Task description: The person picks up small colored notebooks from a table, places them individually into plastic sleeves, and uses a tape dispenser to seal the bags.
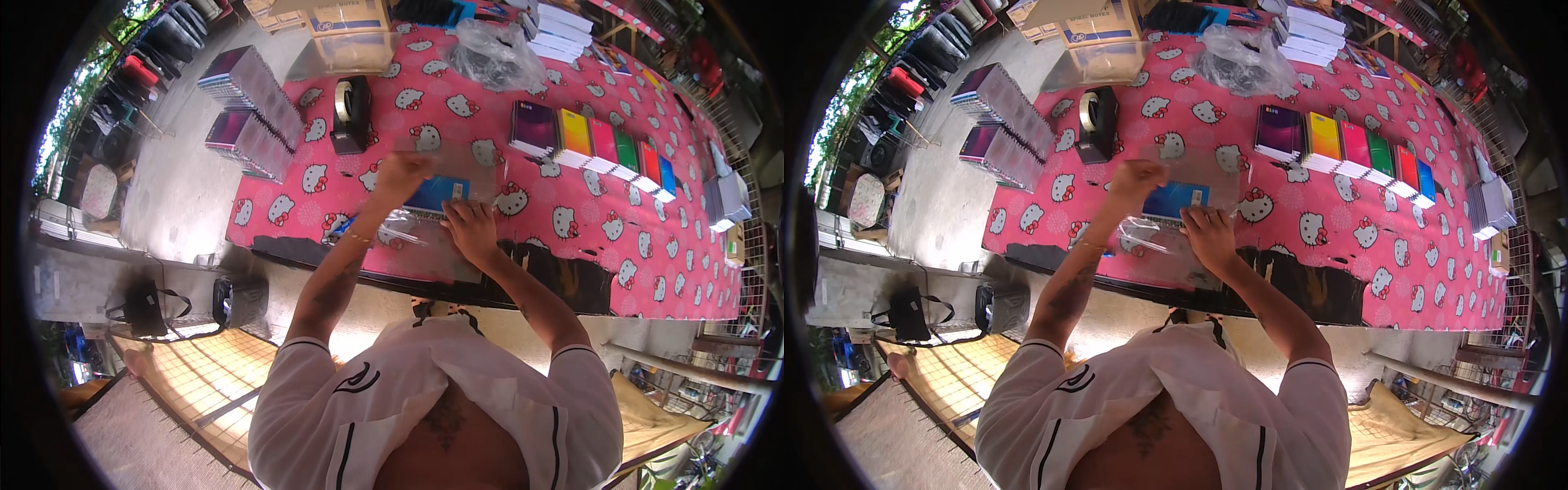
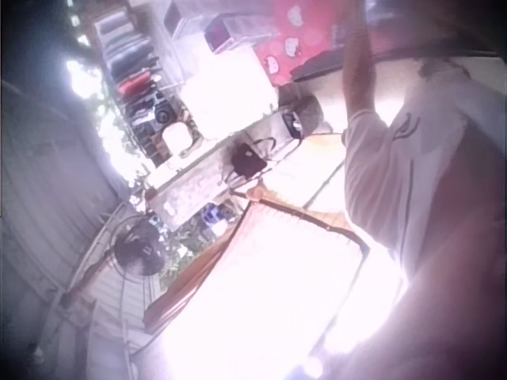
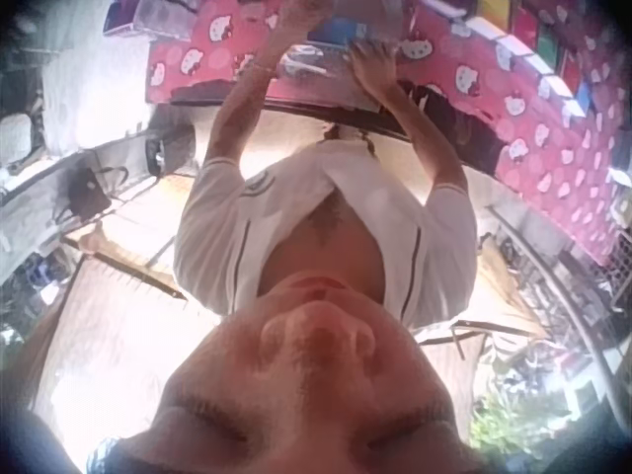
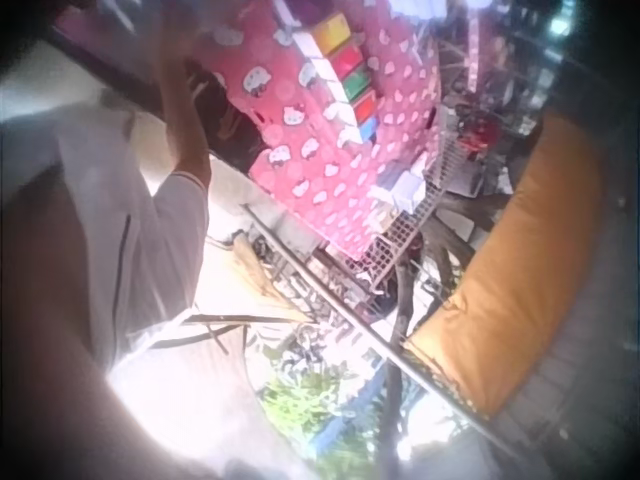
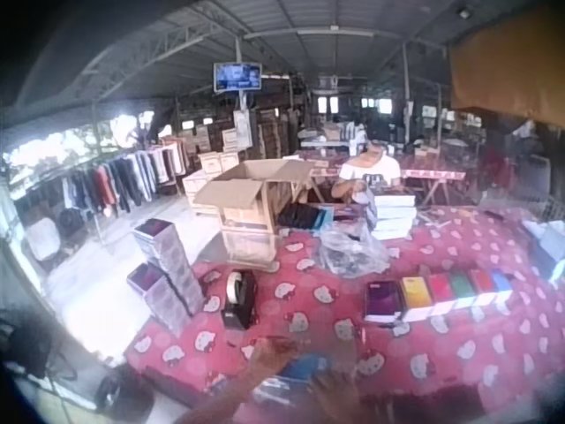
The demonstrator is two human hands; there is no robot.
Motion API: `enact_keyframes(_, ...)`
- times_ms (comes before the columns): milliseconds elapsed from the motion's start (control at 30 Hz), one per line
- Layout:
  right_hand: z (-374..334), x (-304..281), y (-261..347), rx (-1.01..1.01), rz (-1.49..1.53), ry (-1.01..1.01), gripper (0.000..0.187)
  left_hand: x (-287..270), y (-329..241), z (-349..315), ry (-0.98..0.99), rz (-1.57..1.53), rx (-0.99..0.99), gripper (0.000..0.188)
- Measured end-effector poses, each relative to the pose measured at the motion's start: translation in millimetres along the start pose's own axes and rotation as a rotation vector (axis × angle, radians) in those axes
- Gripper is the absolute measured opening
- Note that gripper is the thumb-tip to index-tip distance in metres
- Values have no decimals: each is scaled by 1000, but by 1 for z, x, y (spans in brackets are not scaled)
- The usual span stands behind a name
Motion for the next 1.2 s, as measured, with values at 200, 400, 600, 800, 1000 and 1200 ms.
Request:
enact_keyframes(200,-5,3,-2,33,78,-19,44,53,13,-23,224,723,-141,45)
enact_keyframes(400,1,0,-4,53,43,82,56,28,12,-60,208,663,-189,47)
enact_keyframes(600,13,-21,26,-43,50,116,60,-29,110,-153,-462,949,-349,39)
enact_keyframes(800,-65,11,82,-273,462,402,51,-61,149,-189,-320,825,-496,27)
enact_keyframes(1000,-63,28,99,-169,1081,778,26,-35,56,-165,-324,496,87,21)
enact_keyframes(1200,57,-17,-44,218,468,82,28,13,3,-161,-451,543,207,24)
Point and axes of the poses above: each hand's wrist, its own z-axis towards the middle knuckle, its own x-axis out of the palm, y = z × x, the point moved 5 cm from there along z, towards the middle knuckle, and after that the axes turned 12 degrees about z, right-handed, at the moved point
